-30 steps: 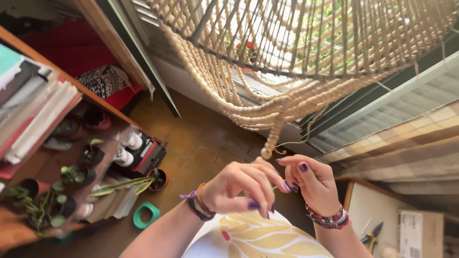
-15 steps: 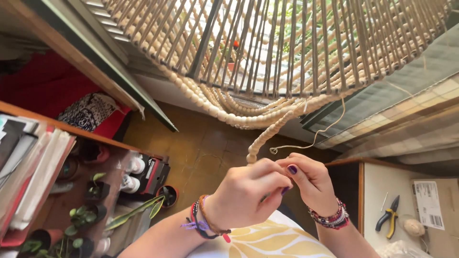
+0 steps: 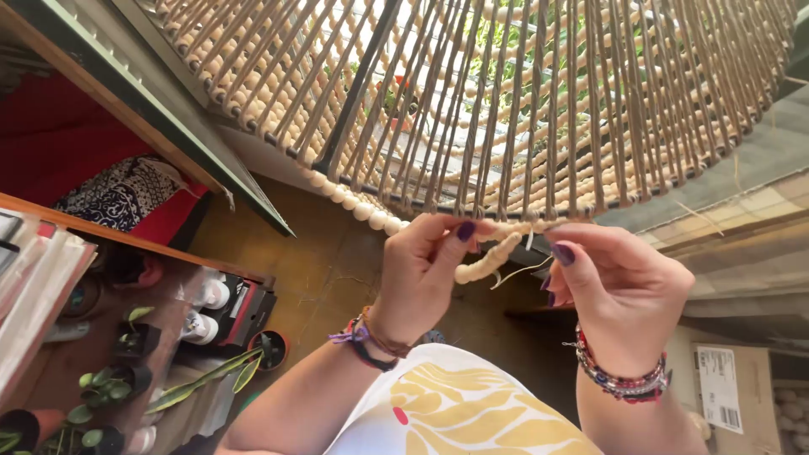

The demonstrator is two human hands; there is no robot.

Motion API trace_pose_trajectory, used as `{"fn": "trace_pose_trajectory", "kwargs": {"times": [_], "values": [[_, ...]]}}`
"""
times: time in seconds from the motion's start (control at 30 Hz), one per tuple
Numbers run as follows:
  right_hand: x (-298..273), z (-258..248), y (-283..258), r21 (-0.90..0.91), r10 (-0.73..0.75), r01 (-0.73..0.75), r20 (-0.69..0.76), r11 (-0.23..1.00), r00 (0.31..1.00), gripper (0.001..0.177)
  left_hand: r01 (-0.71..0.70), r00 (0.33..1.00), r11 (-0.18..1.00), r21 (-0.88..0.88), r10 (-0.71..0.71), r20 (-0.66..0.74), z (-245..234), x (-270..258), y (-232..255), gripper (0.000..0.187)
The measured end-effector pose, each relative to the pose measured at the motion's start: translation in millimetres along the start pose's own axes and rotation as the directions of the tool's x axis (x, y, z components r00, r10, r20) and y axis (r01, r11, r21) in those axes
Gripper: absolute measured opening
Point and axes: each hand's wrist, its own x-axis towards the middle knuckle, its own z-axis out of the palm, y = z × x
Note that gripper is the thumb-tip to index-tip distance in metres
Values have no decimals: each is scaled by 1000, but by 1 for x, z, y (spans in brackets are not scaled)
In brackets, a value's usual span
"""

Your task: Assembling a beaded lamp shade by threading wooden beads onto strings and tying them to a frame

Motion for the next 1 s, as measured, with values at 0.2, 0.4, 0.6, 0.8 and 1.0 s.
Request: {"fn": "trace_pose_trajectory", "kwargs": {"times": [0.2, 0.4, 0.6, 0.8, 1.0], "values": [[5, 6, 6, -109, 56, -52, 33, 993, 998, 19, -71, 997, 996, 54, 71, 8, 10, 12, -12, 50], [6, 36, 6, -50, 23, -29, -112, 998, 993, 25, -8, 989, 991, 137, -12, 145, 11, 11, -31, 17], [8, 51, 5, 133, 138, -112, -208, 985, 968, 21, -83, 981, 997, -2, 82, 174, 1, 10, -22, 14], [10, 54, 5, 545, 354, -274, -45, 792, 934, 13, -69, 971, 995, 74, 50, 235, -2, 17, -34, 16], [6, 44, -3, 429, 387, -327, -59, 842, 920, 7, 22, 925, 1000, -20, -13, 380, -5, 21, -39, 20]]}}
